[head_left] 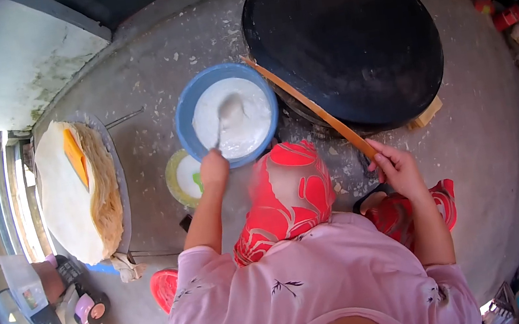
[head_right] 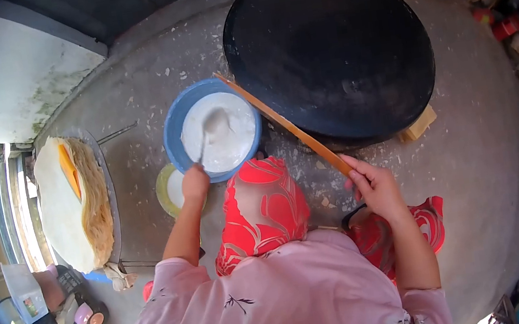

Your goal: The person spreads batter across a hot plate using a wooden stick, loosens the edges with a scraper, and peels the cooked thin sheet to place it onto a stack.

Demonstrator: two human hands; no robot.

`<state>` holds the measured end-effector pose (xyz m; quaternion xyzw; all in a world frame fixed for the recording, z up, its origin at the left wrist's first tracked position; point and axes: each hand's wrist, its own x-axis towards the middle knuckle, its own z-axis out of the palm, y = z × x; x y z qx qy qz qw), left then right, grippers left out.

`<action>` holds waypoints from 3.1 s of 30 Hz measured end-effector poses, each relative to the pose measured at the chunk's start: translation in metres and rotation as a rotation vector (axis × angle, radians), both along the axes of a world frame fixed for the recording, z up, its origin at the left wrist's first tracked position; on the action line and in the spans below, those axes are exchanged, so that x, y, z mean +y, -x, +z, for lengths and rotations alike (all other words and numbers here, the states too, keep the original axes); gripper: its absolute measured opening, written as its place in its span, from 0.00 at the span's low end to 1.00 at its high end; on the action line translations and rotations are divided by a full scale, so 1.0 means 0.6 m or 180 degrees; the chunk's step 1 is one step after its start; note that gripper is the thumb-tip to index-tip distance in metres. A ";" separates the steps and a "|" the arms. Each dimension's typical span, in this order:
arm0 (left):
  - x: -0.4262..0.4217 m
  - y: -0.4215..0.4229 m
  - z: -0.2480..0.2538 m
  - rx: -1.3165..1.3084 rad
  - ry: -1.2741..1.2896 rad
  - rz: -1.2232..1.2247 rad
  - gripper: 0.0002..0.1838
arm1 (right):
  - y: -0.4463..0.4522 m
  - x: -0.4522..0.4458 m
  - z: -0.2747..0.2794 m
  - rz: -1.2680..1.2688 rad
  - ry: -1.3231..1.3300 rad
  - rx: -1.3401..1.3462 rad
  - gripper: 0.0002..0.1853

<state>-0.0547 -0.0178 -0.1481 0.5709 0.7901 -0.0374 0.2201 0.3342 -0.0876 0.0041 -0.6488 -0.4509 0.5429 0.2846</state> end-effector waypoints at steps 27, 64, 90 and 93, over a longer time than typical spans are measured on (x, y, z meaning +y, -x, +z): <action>-0.087 0.060 0.157 -0.5953 0.1336 0.3311 0.14 | -0.024 -0.016 -0.030 -0.0121 0.0131 0.0538 0.14; -0.054 0.013 0.355 -0.5827 0.0046 0.2052 0.17 | -0.055 -0.035 -0.041 -0.0420 0.0155 0.0663 0.07; 0.211 -0.277 0.203 -0.5336 -0.0442 0.1714 0.05 | -0.023 0.132 -0.014 -0.0123 -0.1871 -0.1373 0.23; 0.203 -0.283 0.188 -0.5216 -0.0442 0.1900 0.07 | -0.004 0.168 -0.013 0.0111 -0.1824 -0.1476 0.22</action>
